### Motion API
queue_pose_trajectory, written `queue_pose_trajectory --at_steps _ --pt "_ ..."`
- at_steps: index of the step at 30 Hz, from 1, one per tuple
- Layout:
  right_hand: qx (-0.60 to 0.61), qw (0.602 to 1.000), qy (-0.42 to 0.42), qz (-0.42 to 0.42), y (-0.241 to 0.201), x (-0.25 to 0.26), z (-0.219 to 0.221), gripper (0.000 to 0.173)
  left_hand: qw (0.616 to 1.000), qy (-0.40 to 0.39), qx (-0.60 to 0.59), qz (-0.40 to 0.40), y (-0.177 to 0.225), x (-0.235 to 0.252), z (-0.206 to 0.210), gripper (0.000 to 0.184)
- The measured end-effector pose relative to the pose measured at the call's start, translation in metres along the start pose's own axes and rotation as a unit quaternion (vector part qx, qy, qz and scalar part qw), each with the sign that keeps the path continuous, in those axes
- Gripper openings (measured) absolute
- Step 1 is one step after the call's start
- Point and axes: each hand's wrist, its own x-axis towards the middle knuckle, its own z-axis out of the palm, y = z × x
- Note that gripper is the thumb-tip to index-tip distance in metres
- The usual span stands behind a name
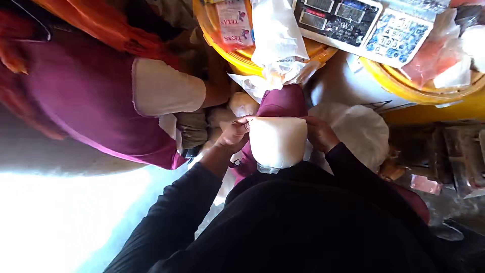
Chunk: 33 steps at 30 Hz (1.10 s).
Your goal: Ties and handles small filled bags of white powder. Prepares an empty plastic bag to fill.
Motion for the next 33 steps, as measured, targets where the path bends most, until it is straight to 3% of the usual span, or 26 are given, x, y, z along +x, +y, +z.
queue_pose_trajectory --at_steps 2,6,9,11,12,14,16,18,20,22,25,30,33 --pt "0.024 0.999 0.036 -0.002 0.004 -0.003 0.001 0.024 1.0 0.021 0.005 0.005 -0.002 -0.002 0.0 0.022" --pt "0.04 0.993 0.043 0.1 -0.001 -0.03 0.004 0.053 0.988 0.125 0.073 -0.052 -0.005 -0.016 0.012 0.071" --pt "-0.026 0.989 -0.004 0.143 -0.024 -0.058 0.03 0.053 0.986 0.108 0.103 -0.071 -0.013 -0.041 0.033 0.095" --pt "-0.065 0.986 0.001 0.156 -0.044 -0.061 0.05 0.05 0.992 0.09 0.051 -0.073 -0.009 -0.044 0.049 0.107" --pt "-0.079 0.984 0.007 0.16 -0.053 -0.059 0.06 0.05 0.994 0.089 0.006 -0.067 -0.006 -0.042 0.053 0.101" --pt "-0.094 0.987 -0.024 0.127 -0.067 -0.056 0.077 0.056 0.99 0.082 -0.106 -0.049 -0.001 -0.041 0.046 0.069" --pt "-0.081 0.988 -0.122 0.055 -0.082 -0.054 0.087 0.067 0.979 0.072 -0.19 -0.008 0.004 -0.049 0.025 0.057" --pt "-0.072 0.969 -0.236 -0.019 -0.095 -0.048 0.093 0.076 0.975 0.09 -0.192 0.067 0.02 -0.064 0.001 0.051" --pt "-0.114 0.95 -0.278 -0.081 -0.1 -0.037 0.09 0.07 0.969 0.162 -0.118 0.146 0.039 -0.084 -0.027 0.033" --pt "-0.174 0.954 -0.225 -0.098 -0.09 -0.022 0.071 0.053 0.956 0.231 -0.029 0.177 0.055 -0.106 -0.06 0.024" --pt "-0.204 0.977 -0.054 -0.016 -0.066 -0.01 0.034 0.036 0.942 0.272 0.011 0.194 0.054 -0.132 -0.101 0.021" --pt "-0.18 0.976 0.09 0.081 -0.03 -0.015 -0.015 0.031 0.933 0.345 -0.05 0.093 0.007 -0.128 -0.115 0.021" --pt "-0.18 0.969 0.126 0.115 -0.017 -0.022 -0.03 0.032 0.936 0.33 -0.115 0.03 -0.022 -0.103 -0.115 0.026"
